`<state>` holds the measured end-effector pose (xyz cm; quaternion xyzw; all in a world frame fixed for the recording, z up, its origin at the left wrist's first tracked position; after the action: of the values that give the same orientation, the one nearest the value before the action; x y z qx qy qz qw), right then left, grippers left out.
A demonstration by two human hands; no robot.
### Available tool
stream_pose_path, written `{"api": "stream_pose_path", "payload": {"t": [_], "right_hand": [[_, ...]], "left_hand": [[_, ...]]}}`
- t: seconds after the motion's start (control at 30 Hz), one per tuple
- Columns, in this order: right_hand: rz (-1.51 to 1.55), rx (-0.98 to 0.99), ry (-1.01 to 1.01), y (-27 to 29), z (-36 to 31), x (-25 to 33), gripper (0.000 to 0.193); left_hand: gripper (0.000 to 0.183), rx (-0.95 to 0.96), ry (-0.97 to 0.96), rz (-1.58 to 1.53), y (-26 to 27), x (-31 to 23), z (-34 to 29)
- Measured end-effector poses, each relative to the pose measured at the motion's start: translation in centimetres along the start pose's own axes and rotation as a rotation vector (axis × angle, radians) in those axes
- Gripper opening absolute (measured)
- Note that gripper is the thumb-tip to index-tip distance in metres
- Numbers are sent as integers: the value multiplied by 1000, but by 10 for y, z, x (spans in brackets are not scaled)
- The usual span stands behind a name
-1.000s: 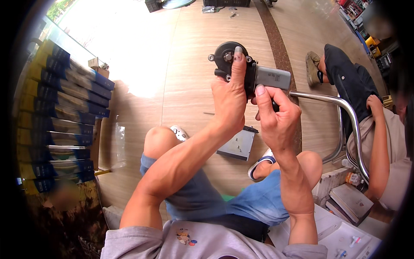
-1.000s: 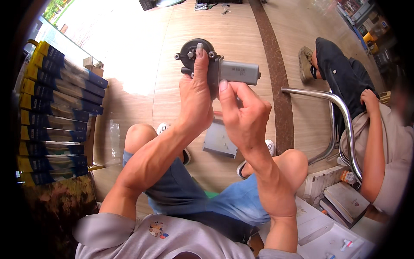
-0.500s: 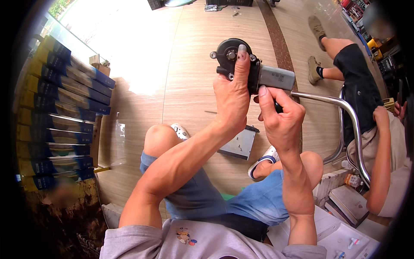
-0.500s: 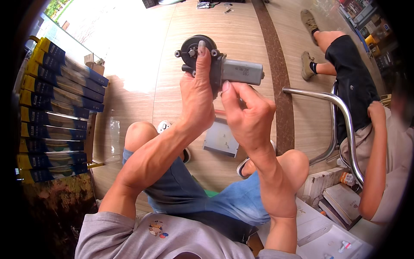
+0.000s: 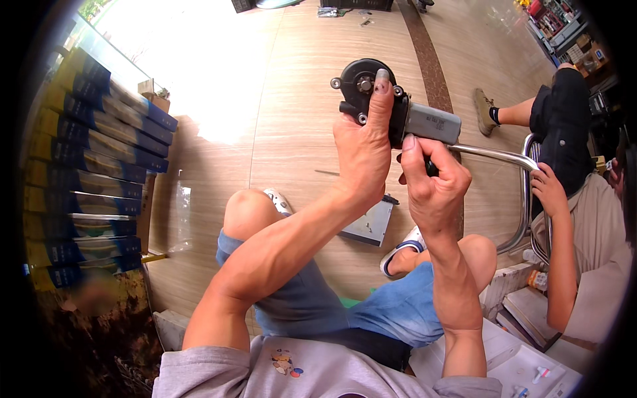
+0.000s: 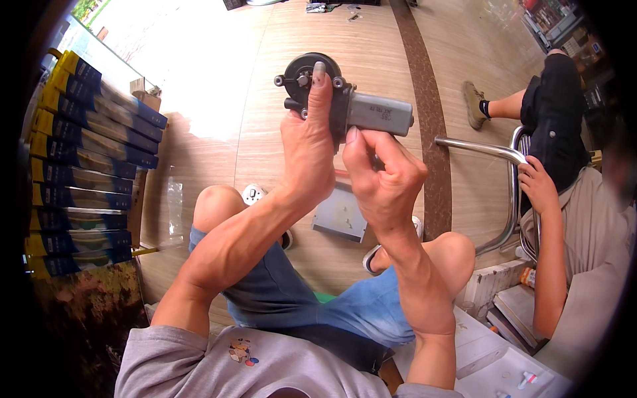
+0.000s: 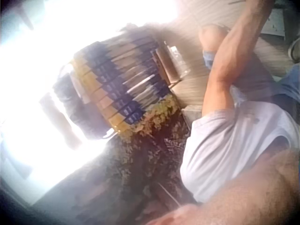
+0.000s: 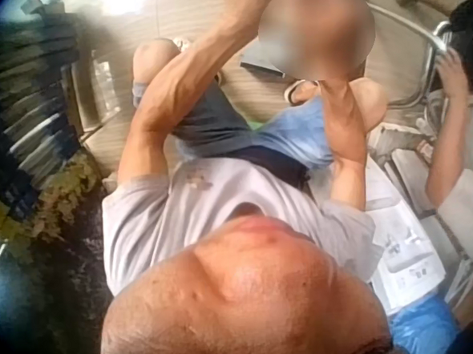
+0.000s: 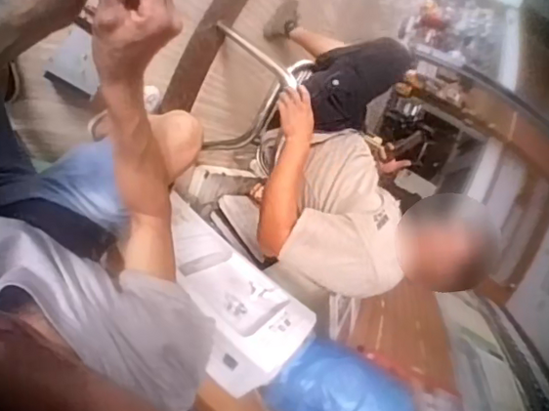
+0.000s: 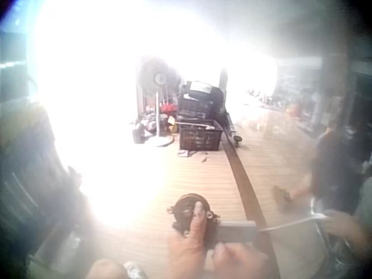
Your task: The person holds a power window motor assembly and unscrews its housing using a screwdriver, eventually prying parts apart by hand.
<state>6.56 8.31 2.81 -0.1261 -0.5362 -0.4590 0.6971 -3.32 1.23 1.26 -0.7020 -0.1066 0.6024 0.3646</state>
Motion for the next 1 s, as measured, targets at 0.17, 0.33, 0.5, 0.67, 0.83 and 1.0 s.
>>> {"api": "stream_pose_path", "payload": {"t": [0.17, 0.33, 0.5, 0.67, 0.83, 1.0], "right_hand": [[-14, -32, 25, -2, -1, 3, 8], [-27, -41, 53, -4, -2, 4, 7], [13, -25, 30, -6, -2, 3, 9], [18, 7, -30, -9, -4, 6, 15], [-151, -4, 120, -4, -3, 17, 13], [-257, -35, 269, -1, -2, 23, 12]], "left_hand": [[38, -26, -44, 15, 0, -1, 0], [37, -36, -41, 12, 0, -3, 0], [40, -46, 131, -30, 6, 2, 0], [39, -60, 260, -162, 7, 12, 1], [42, -31, 344, -223, 5, 19, 1], [44, 26, 427, -353, 0, 24, 0]]}}
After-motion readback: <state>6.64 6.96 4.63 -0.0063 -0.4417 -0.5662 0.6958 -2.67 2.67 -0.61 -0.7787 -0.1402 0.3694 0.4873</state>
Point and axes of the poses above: each hand's wrist, its own z-axis towards the middle knuckle, its own y-axis out of the back of the hand, x = y × z, the point moved 4 cm from there along z, towards the middle knuckle, and after that the axes turned 4 degrees about -y, right-handed, at the moved point
